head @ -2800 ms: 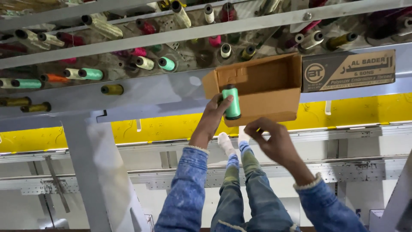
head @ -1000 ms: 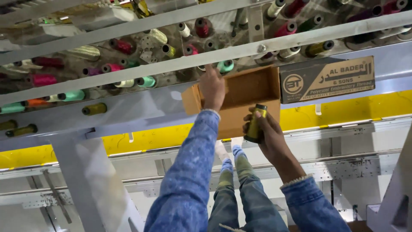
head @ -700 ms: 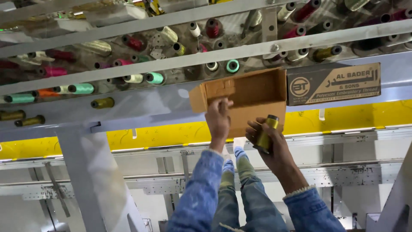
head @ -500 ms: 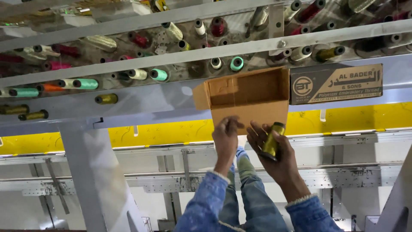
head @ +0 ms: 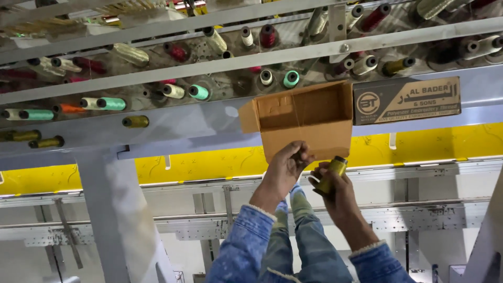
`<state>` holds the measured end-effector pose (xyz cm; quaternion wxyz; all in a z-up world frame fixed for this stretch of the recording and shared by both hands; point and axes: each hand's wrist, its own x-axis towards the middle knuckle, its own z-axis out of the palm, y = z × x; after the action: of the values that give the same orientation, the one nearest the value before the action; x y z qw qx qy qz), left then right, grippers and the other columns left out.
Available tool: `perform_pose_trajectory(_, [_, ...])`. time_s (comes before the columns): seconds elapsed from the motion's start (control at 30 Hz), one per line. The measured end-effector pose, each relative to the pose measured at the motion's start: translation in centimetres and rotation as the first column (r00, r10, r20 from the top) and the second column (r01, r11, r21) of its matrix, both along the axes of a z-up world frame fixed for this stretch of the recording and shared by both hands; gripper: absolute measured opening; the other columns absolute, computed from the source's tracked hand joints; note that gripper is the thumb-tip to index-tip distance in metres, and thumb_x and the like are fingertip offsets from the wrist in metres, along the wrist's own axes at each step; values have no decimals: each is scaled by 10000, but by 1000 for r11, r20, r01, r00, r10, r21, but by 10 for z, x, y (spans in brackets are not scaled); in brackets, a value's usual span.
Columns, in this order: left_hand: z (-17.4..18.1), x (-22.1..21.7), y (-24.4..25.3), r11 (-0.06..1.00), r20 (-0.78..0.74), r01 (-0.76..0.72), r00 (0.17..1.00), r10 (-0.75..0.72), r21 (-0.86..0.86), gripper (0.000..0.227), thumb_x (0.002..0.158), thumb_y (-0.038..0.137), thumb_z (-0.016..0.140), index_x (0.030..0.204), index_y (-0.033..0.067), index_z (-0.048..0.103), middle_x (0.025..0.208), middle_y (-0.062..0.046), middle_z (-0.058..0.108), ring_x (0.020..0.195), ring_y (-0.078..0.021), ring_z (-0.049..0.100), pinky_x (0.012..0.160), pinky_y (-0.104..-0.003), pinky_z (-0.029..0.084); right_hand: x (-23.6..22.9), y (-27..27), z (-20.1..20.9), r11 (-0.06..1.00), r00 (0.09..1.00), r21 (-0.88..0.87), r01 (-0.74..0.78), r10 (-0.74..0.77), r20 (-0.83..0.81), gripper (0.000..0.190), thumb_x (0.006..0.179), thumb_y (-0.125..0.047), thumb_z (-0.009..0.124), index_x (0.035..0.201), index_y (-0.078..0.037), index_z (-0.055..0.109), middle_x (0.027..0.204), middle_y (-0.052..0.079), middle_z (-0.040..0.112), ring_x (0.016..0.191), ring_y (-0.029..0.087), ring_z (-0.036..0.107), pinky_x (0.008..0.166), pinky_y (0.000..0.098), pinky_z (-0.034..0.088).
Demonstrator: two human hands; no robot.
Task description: Placing and removing green thread cones on spindles of a textile machine from a cardboard box.
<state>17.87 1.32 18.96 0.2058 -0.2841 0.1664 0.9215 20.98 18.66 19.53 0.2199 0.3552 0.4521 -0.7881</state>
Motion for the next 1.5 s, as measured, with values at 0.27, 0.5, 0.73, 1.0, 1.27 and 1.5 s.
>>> perform_pose_trajectory(0.27, [-1,-22,-28,625,-127,42,966,-224,-780,255,1049,291,620,1043,42,670,826,26,563,708,-104,468,641,-292,389,-29,52,41,534,615,356,-767,770,169,412,896,-272,535,1259,-117,417,1079,109,568,714,282,660,530,403,598])
perform_pose_trajectory(0.5, [53,-37,-59,15,-157,-184,791,-592,-983,109,998,77,638,1065,9,689,972,-125,661,839,-292,671,720,-389,522,-92,49,74,838,727,394,-377,532,-434,394,911,-148,635,1274,-42,523,1106,130,655,909,210,663,790,302,537])
perform_pose_trajectory(0.73, [78,-40,-62,-282,-174,-500,684,-708,-819,148,935,53,721,1072,-3,712,1200,-209,588,1090,-403,617,916,-486,517,-168,-41,69,547,331,767,-335,831,-448,322,974,-179,772,1243,-27,678,1169,102,670,1103,192,648,968,334,527])
perform_pose_trajectory(1.0, [38,-50,-66,395,-449,-247,680,-580,-885,156,1033,182,662,1071,38,708,1179,-107,625,1054,-221,677,932,-319,573,-182,-45,83,630,365,651,-424,777,-513,425,930,-211,770,1271,-20,601,1122,69,656,1050,138,627,912,297,533])
perform_pose_trajectory(1.27, [8,-12,-16,927,-166,-10,985,-56,-374,252,1116,332,628,1176,98,698,949,15,552,788,-80,472,679,-249,382,-88,-47,46,762,780,586,-277,534,-325,343,1009,-270,672,1190,7,579,930,50,698,792,98,679,692,250,576])
perform_pose_trajectory(1.5, [10,-15,-29,763,-35,-11,999,-16,-646,379,993,360,634,1246,87,707,1185,29,724,1031,-77,611,895,-246,481,-71,2,48,901,877,394,-180,329,-351,390,948,-137,751,1271,36,617,1136,77,677,1053,127,638,936,276,532])
